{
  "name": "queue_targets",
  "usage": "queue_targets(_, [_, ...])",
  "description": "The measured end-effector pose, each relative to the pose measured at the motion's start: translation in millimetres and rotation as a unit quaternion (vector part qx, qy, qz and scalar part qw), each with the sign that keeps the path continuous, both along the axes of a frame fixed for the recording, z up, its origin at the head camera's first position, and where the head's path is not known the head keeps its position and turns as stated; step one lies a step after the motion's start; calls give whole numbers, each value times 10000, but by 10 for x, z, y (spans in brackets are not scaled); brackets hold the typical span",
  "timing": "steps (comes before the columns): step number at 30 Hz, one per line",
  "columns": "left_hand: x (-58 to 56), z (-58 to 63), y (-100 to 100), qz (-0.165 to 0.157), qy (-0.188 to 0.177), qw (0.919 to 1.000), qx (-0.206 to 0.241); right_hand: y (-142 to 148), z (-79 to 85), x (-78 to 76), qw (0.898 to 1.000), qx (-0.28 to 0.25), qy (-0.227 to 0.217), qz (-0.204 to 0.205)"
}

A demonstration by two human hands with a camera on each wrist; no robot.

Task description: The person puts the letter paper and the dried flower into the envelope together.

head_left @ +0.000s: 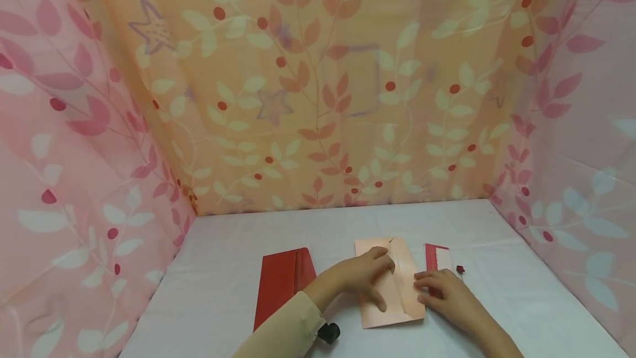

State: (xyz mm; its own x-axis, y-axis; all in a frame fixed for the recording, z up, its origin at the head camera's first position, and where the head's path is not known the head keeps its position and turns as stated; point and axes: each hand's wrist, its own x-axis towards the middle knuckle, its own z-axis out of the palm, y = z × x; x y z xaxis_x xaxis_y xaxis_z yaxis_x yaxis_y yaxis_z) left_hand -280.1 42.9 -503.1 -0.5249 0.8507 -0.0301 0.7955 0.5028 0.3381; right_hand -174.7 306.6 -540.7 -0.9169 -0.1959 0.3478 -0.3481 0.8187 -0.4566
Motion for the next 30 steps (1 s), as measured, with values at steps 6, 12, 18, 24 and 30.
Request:
queue_targets(6, [17, 7, -13, 46, -26, 9999, 96, 18, 179, 34, 9965, -688, -299, -376])
queue_targets(12, [36, 47, -20, 56, -158, 9998, 65, 127, 298, 88, 9949, -408, -375, -840])
queue_targets(18, [29, 42, -22, 49, -216, 9998, 27, 276, 339, 145, 9823, -148, -616, -1761])
queue_targets(24, [22, 19, -29, 74, -274, 9996, 52, 375, 289, 134, 9690, -209, -1211, -2144])
queue_targets(30, [16, 13, -29, 98, -238, 9996, 62, 416, 174, 87, 9696, -8, -1466, -1960])
